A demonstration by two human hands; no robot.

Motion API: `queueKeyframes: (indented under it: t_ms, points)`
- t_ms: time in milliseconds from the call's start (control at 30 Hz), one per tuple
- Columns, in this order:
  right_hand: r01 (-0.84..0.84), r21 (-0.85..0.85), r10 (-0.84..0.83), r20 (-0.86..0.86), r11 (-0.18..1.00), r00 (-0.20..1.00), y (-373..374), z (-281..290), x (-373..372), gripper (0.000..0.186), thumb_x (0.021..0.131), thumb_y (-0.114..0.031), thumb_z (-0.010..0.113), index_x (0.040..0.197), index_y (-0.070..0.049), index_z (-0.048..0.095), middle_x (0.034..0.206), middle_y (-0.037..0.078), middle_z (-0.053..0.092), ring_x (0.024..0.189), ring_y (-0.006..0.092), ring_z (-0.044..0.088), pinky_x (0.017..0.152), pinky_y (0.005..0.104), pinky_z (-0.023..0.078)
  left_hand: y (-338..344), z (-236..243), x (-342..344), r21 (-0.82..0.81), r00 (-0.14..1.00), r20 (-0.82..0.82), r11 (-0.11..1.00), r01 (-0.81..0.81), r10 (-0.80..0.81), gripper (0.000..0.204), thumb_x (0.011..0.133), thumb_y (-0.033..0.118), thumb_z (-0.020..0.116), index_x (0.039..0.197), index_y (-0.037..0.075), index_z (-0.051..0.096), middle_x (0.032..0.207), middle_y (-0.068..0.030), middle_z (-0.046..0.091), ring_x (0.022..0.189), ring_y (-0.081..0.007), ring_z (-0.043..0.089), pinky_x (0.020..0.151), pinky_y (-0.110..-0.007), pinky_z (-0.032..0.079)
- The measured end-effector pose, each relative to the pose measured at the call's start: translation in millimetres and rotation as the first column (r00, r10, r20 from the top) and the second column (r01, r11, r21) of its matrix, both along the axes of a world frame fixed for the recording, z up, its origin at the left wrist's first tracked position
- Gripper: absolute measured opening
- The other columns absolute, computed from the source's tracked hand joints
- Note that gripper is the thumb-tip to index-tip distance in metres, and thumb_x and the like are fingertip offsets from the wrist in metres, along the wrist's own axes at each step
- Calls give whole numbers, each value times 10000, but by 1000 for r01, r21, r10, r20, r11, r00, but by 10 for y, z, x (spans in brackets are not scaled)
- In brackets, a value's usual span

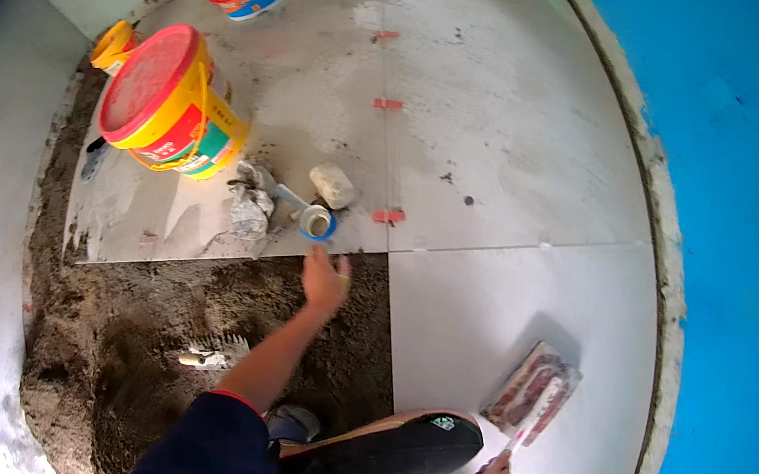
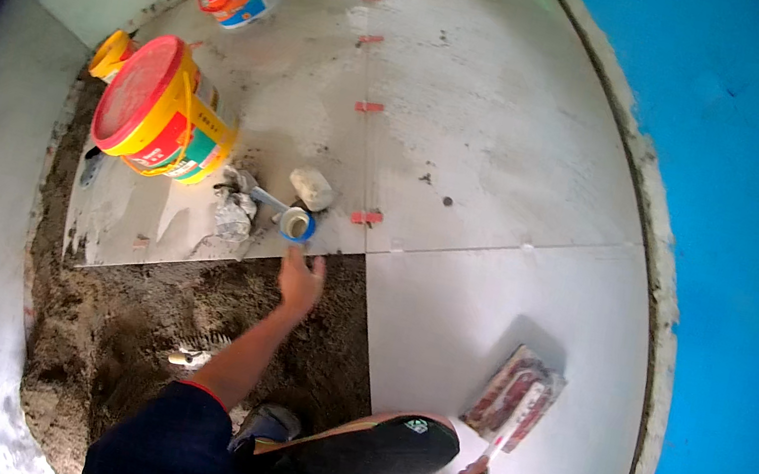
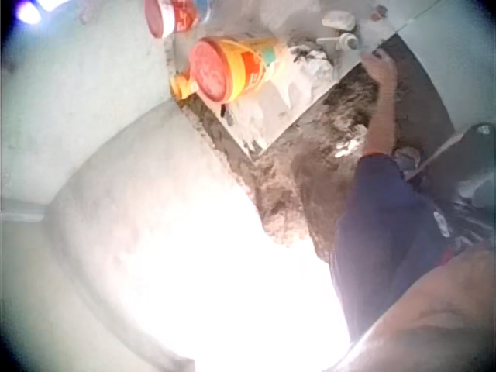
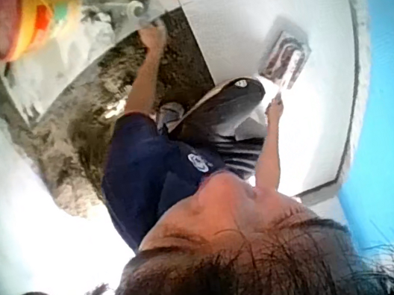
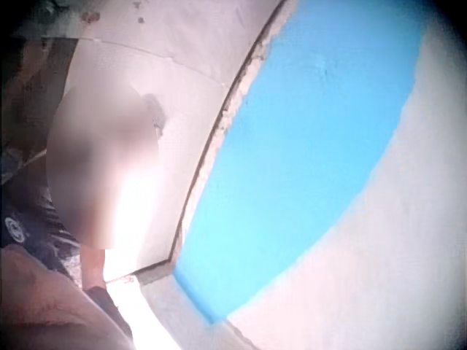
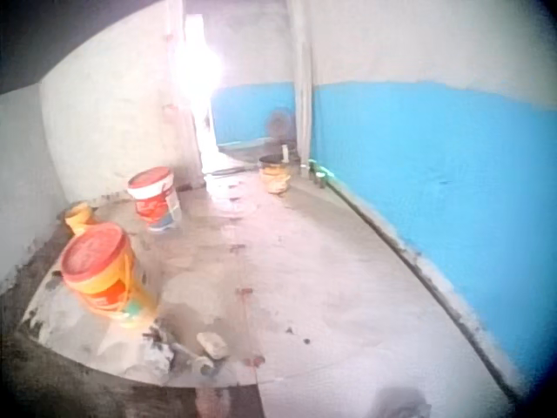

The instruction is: The person places a large tile onto a bed of mortar, taps it to level it with a trowel, checks the alignment using a tape measure, and adjusts its position by hand.

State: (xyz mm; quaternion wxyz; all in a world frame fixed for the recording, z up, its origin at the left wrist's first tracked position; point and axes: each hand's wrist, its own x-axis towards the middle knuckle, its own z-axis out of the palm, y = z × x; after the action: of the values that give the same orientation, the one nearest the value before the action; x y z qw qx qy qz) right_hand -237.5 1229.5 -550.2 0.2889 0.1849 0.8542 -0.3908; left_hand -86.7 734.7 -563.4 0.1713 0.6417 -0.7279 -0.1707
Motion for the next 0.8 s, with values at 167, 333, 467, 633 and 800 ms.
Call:
queueKeyframes:
  t_ms: [167, 333, 467, 633, 800]
  points:
    - [102, 123, -112, 81, 987, 990, 258, 104, 581, 600, 1052, -548, 414, 832, -16, 582, 567, 61, 510, 459, 181, 531, 430, 345, 426, -631, -344, 336, 65, 932, 207, 954, 291, -298, 561, 923, 183, 664, 1401, 1, 432, 1444, -198, 466, 1195, -370, 590, 919, -451, 548]
    - [-94, 218, 111, -68, 971, 992, 227, 267, 625, 526, 1035, -497, 482, 977, 11, 606, 786, 153, 614, 668, 257, 646, 575, 368, 529, -874, -426, 271, 229, 890, 352, 949, 217, -289, 372, 946, 164, 633, 1286, 22, 588, 1224, -199, 670, 1002, -348, 692, 808, -463, 578]
    - [-24, 275, 134, -389, 961, 911, 120, 736, 520, 400, 962, -293, 653, 1243, -15, 590, 1164, 225, 602, 1016, 356, 658, 861, 432, 550, -167, 129, 115, -175, 904, -36, 893, 415, -427, 228, 960, 169, 627, 1101, -9, 633, 962, -224, 652, 908, -419, 636, 734, -497, 504]
    - [-243, -84, 199, -351, 966, 915, -32, 1374, 391, 813, 811, -208, 812, 1493, -46, 399, 1406, 251, 457, 1256, 402, 546, 1039, 445, 485, 1844, 1098, -570, 175, 385, -307, 346, 922, -871, 153, 914, 148, 673, 1014, 35, 646, 937, -180, 650, 890, -408, 642, 730, -502, 507]
    - [-249, -135, 157, -480, 959, 863, 551, 1462, 477, 1035, 768, -178, 821, 1582, -36, 197, 1488, 286, 394, 1372, 454, 432, 1102, 466, 422, 3716, 1630, -1252, 17, -367, -462, -422, 906, -807, 128, 848, 81, 651, 971, 47, 657, 957, -153, 673, 884, -372, 657, 741, -472, 540]
